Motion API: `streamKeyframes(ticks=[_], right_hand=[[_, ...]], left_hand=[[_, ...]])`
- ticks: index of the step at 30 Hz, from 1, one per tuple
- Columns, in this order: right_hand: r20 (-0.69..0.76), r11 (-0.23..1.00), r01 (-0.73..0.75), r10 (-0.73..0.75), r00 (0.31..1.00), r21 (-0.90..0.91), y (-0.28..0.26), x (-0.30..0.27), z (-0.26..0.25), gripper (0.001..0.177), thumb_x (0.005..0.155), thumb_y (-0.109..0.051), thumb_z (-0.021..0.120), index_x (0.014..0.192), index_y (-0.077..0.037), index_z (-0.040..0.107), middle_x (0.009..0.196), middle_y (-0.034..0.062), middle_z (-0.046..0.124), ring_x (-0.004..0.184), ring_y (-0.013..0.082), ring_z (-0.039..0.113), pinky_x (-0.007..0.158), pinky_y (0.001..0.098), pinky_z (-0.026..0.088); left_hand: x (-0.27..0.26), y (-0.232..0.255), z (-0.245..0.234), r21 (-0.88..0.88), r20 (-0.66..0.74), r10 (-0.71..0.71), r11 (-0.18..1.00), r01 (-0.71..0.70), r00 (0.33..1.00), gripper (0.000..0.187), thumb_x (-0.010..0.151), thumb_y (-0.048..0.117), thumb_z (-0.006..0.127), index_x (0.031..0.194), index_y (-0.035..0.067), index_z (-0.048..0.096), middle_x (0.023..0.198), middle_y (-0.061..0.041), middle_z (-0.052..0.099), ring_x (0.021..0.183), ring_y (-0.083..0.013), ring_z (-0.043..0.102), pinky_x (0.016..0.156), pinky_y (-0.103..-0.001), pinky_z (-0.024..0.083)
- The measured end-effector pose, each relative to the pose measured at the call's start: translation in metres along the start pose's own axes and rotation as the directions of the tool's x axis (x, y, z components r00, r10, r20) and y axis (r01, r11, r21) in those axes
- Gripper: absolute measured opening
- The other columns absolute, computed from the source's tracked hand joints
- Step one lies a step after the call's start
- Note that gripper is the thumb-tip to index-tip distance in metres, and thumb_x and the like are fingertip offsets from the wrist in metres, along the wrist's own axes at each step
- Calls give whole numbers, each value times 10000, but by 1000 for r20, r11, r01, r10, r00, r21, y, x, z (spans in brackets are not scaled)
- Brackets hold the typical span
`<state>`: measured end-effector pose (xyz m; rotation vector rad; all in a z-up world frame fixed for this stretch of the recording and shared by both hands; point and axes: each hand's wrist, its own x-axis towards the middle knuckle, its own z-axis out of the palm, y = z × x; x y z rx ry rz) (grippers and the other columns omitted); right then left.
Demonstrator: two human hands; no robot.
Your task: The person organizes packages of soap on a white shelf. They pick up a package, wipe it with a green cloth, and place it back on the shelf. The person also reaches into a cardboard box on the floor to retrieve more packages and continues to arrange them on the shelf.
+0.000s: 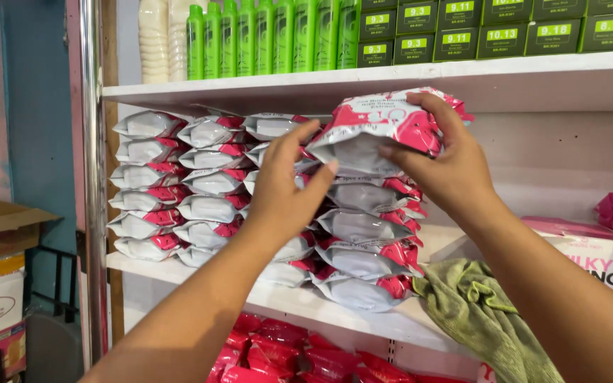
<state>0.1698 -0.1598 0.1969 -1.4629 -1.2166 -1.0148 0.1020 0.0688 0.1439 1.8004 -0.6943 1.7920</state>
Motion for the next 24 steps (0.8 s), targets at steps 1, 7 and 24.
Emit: streamKeyframes(ticks=[1, 7, 24], right_hand=[[-4, 1000, 5, -5, 1000, 0, 4, 8, 4, 690, 801, -161, 870, 1416, -123, 560, 1283, 69, 685, 1156, 156, 660, 962, 313, 538], [-90, 949, -74, 49, 995, -308, 30, 37, 27, 759, 755, -431, 864, 1403, -166, 571, 1255, 130, 722, 1146, 282, 697, 946, 394, 522], [-322, 722, -469, 346, 881, -508, 76, 70, 46, 873, 724, -694, 786, 1293, -68, 569, 1181, 169, 704, 1174, 425, 604, 1010, 536, 431]], left_hand=[[-4, 2, 0, 0, -2, 7, 1000, -7, 1000, 584, 960, 282, 753, 1479, 148, 521, 1438, -183, 588, 1349, -329, 578, 1132, -421, 476], [-29, 11, 2, 188, 210, -4, 982, -36, 978, 735, 826, 230, 797, 1496, 187, 499, 1606, -282, 295, 1446, -475, 332, 1169, -534, 317], [-53, 0, 40, 330, 305, -51, 942, -56, 951, 937, 779, 495, 829, 1568, 238, 392, 1669, -271, 27, 1518, -561, 11, 1154, -726, 89]])
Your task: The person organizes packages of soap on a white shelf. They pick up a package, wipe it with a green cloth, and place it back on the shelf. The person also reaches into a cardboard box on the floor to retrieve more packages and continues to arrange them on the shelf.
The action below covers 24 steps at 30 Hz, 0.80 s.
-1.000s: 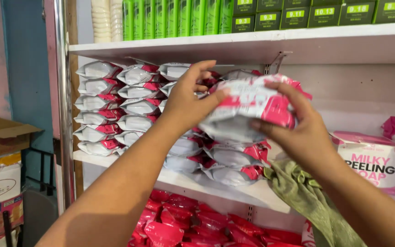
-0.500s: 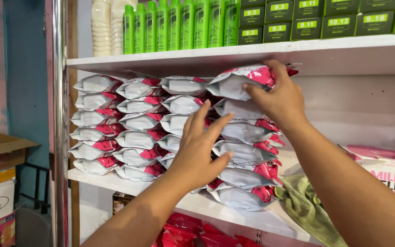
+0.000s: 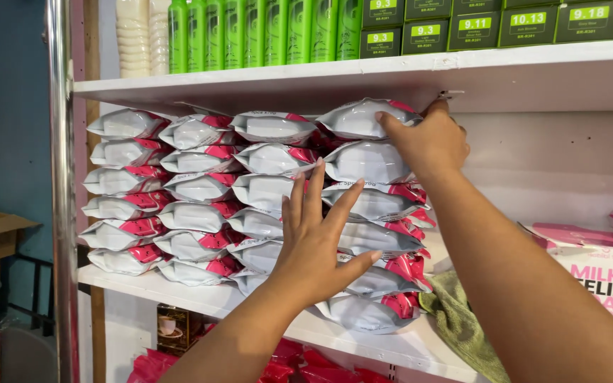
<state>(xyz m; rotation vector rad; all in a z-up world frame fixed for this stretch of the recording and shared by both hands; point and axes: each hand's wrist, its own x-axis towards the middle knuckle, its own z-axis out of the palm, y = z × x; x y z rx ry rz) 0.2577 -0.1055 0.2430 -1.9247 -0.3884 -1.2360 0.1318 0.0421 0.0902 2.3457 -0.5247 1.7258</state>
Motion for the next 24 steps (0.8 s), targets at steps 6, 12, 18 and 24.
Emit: streamKeyframes(ticks=[6, 12, 18, 24], right_hand=[[-102, 988, -33, 49, 994, 148, 12, -10, 7, 812, 763, -710, 747, 1220, -56, 595, 1124, 138, 705, 1099, 371, 623, 996, 586, 351], [-13, 758, 75, -87, 996, 648, 52, -9, 24, 516, 985, -461, 646, 1244, -22, 563, 1011, 74, 666, 930, 171, 611, 840, 345, 515], [-46, 697, 411, -478, 877, 588, 72, -29, 22, 608, 1060, -278, 565, 1585, -113, 307, 1389, 236, 477, 1255, 286, 489, 1040, 394, 422], [-47, 849, 488, -489, 871, 202, 47, -80, 5, 797, 975, -394, 646, 1638, -205, 246, 1648, 310, 171, 1543, 461, 139, 1208, 590, 171]], left_hand=[[37, -19, 30, -16, -89, -50, 999, 48, 995, 1044, 840, 656, 705, 1648, 197, 229, 1704, -276, 20, 1543, -547, 8, 1169, -720, 96], [80, -9, 30, 156, 51, -217, 966, 207, 975, 1087, 777, 736, 697, 1614, 256, 196, 1700, -141, 40, 1544, -447, -31, 1151, -731, 32], [100, -4, 16, 251, 221, -354, 921, 298, 909, 1109, 722, 671, 743, 1613, 382, 150, 1717, -46, 21, 1560, -418, -73, 1189, -721, -15], [97, -13, 17, 180, 258, -339, 937, 299, 905, 1057, 778, 583, 718, 1609, 399, 92, 1723, -69, -15, 1568, -408, -55, 1184, -724, 19]])
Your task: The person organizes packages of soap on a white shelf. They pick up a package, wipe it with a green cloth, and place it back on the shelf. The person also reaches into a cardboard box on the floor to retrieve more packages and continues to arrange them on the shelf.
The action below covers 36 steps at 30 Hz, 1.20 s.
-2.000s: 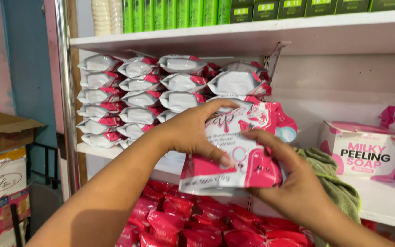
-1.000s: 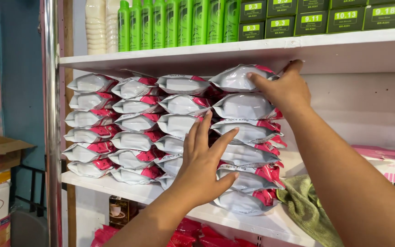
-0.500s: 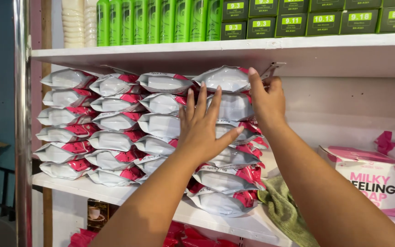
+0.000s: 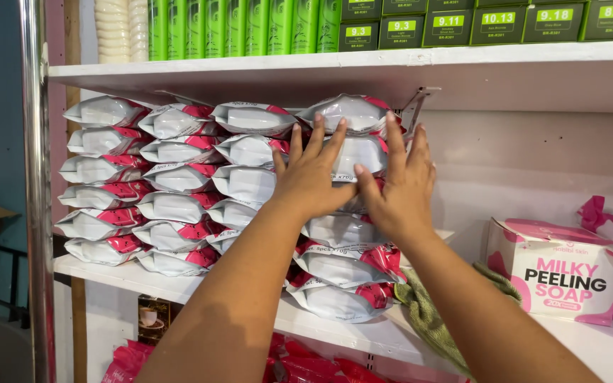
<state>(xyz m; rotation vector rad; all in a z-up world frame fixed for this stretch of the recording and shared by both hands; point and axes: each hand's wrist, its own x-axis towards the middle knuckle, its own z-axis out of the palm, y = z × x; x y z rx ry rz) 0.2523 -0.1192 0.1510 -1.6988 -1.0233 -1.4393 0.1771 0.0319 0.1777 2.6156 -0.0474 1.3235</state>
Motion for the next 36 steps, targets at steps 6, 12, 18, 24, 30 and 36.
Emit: streamKeyframes(ticks=[6, 12, 18, 24, 30, 36], right_hand=[[0, 922, 204, -216, 976, -330, -18, -25, 11, 672, 1014, -541, 540, 1580, -197, 423, 1725, 205, 186, 1609, 403, 114, 1246, 656, 25], [79, 875, 379, -373, 925, -302, -31, -23, 6, 790, 993, -592, 514, 1605, -104, 407, 1710, 202, 178, 1596, 372, 102, 1237, 650, -15], [131, 845, 431, -411, 902, -318, -24, 3, -1, 820, 1002, -606, 502, 1648, -131, 330, 1715, 215, 193, 1598, 377, 102, 1238, 639, -27], [197, 850, 420, -374, 906, -317, -12, 8, 3, 822, 992, -629, 498, 1642, -158, 317, 1681, 210, 293, 1596, 355, 146, 1243, 645, -27], [208, 825, 399, -342, 916, -400, -22, 3, 2, 848, 963, -634, 516, 1645, -170, 320, 1682, 227, 264, 1586, 371, 129, 1231, 645, -16], [232, 783, 392, -317, 920, -484, -29, -9, -2, 876, 957, -647, 533, 1630, -110, 371, 1719, 232, 192, 1604, 379, 78, 1243, 640, 0]], left_hand=[[-33, -18, 40, 32, -105, 96, 995, -93, 990, 1075, 794, 419, 734, 1633, 252, 84, 1710, -140, -95, 1556, -450, -101, 1170, -720, 21], [-84, -20, 40, 74, -253, 168, 985, -154, 953, 1024, 792, 475, 745, 1623, 198, 215, 1682, -212, -41, 1539, -469, -94, 1159, -737, -22], [-123, -42, 36, 216, -214, 310, 940, -265, 926, 926, 796, 604, 743, 1567, 260, 364, 1660, -236, 5, 1512, -506, -40, 1120, -764, 4], [-134, -58, 15, 292, -190, 348, 913, -286, 918, 905, 800, 607, 738, 1570, 332, 351, 1661, -227, 45, 1518, -507, -4, 1117, -789, 53], [-132, -65, 5, 232, -199, 372, 917, -325, 907, 935, 789, 626, 743, 1574, 324, 334, 1663, -236, 31, 1513, -522, -8, 1106, -801, 42], [-134, -70, 7, 192, -159, 349, 929, -318, 924, 963, 759, 629, 757, 1571, 352, 320, 1658, -234, 5, 1509, -517, -23, 1098, -801, 18]])
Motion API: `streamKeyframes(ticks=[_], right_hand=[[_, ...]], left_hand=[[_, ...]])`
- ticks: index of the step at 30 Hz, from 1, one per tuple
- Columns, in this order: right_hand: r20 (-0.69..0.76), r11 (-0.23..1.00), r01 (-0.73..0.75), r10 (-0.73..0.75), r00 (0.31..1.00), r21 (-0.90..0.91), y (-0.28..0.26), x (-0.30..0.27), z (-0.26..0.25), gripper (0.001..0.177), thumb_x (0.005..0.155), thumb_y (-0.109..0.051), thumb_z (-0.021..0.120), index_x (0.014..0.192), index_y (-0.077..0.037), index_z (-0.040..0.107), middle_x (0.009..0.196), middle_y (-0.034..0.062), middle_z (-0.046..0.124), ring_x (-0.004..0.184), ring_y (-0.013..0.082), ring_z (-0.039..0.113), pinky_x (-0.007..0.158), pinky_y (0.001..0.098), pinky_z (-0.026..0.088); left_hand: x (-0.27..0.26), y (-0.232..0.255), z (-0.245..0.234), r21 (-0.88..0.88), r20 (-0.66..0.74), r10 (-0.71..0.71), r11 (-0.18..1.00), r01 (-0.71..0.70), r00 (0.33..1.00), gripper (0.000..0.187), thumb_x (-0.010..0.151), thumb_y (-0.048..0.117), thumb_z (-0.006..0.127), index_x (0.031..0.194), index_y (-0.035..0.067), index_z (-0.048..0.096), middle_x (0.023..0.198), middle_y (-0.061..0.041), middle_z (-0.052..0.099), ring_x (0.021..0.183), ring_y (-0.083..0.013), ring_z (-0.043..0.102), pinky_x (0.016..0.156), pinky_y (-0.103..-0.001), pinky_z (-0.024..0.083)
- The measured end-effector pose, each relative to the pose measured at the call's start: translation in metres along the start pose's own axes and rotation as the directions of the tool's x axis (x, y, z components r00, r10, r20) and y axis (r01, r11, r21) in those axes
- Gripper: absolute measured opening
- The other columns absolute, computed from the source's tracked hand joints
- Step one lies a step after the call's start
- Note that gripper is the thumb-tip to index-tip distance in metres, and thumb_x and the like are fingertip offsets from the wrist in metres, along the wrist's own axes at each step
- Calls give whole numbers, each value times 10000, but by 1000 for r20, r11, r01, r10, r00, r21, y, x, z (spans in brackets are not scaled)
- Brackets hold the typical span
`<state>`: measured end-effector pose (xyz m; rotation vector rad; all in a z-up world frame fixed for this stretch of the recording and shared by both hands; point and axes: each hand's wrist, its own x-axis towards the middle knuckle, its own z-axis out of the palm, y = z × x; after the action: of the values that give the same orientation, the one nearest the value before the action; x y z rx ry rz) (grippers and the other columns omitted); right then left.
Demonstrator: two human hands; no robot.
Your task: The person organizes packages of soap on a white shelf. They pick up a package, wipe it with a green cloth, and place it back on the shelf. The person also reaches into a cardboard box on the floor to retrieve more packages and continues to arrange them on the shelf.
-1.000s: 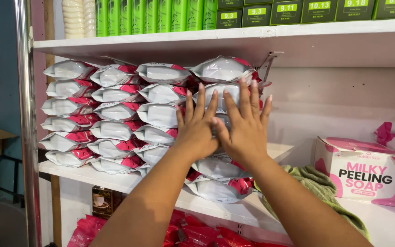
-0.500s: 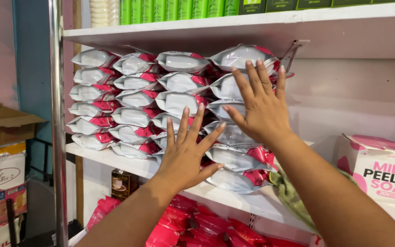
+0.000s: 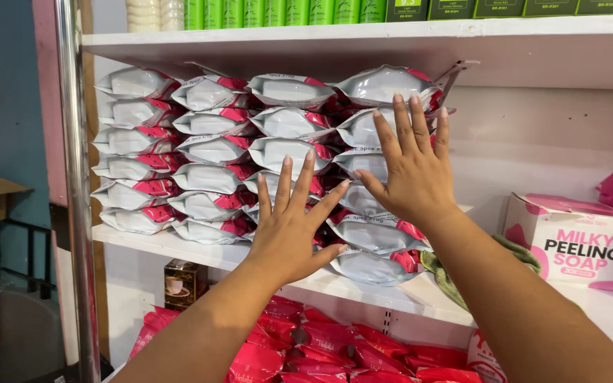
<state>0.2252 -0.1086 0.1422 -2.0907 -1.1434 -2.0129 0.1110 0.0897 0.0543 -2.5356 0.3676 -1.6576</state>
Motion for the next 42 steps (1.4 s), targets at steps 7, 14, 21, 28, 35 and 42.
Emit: streamKeyframes(ticks=[7, 14, 21, 28, 35, 42], right_hand=[[57, 984, -5, 16, 998, -180, -6, -16, -5, 841, 965, -678, 532, 1520, -46, 526, 1724, 259, 141, 1601, 420, 40, 1251, 628, 9], [37, 985, -87, 93, 995, -147, -22, -33, 2, 876, 965, -666, 527, 1591, -56, 459, 1718, 258, 100, 1570, 468, 45, 1248, 642, 43], [90, 981, -51, 69, 994, -188, -28, -51, -4, 938, 970, -657, 508, 1641, -24, 330, 1716, 248, 97, 1584, 446, 62, 1249, 642, 43], [131, 990, -72, 88, 988, -119, -18, -56, -9, 928, 948, -642, 491, 1629, -51, 273, 1694, 201, 166, 1565, 399, 102, 1227, 624, 46], [183, 999, -15, 22, 983, -42, -14, -58, -23, 919, 929, -609, 525, 1612, -67, 237, 1668, 174, 250, 1551, 344, 175, 1239, 567, 90], [212, 997, -12, -3, 977, 70, -9, -59, -25, 844, 932, -534, 567, 1573, -52, 304, 1662, 191, 261, 1549, 359, 193, 1245, 568, 125]], left_hand=[[-7, -3, 8, -46, -33, -16, 999, 14, 999, 983, 728, 641, 768, 1563, 372, 325, 1657, -234, -12, 1512, -515, -26, 1115, -789, 4], [-11, 0, 13, -62, -2, -8, 998, 8, 1000, 973, 720, 632, 783, 1551, 374, 349, 1661, -231, -12, 1511, -509, -41, 1117, -783, 3], [3, 13, 22, -147, 15, -36, 988, 38, 999, 1057, 701, 627, 805, 1579, 286, 325, 1670, -219, -14, 1526, -491, -70, 1135, -772, -9], [14, 20, 26, -182, 45, -34, 982, 42, 998, 1080, 700, 604, 809, 1580, 238, 300, 1667, -229, -32, 1523, -487, -83, 1143, -741, -18], [18, 30, 35, -176, -8, -28, 984, 27, 1000, 1088, 705, 610, 801, 1588, 210, 307, 1664, -237, -2, 1527, -478, -62, 1154, -730, -24], [23, 38, 40, -165, 12, -29, 986, 31, 999, 1021, 692, 579, 810, 1531, 153, 413, 1657, -210, 106, 1521, -471, 0, 1135, -737, -8]])
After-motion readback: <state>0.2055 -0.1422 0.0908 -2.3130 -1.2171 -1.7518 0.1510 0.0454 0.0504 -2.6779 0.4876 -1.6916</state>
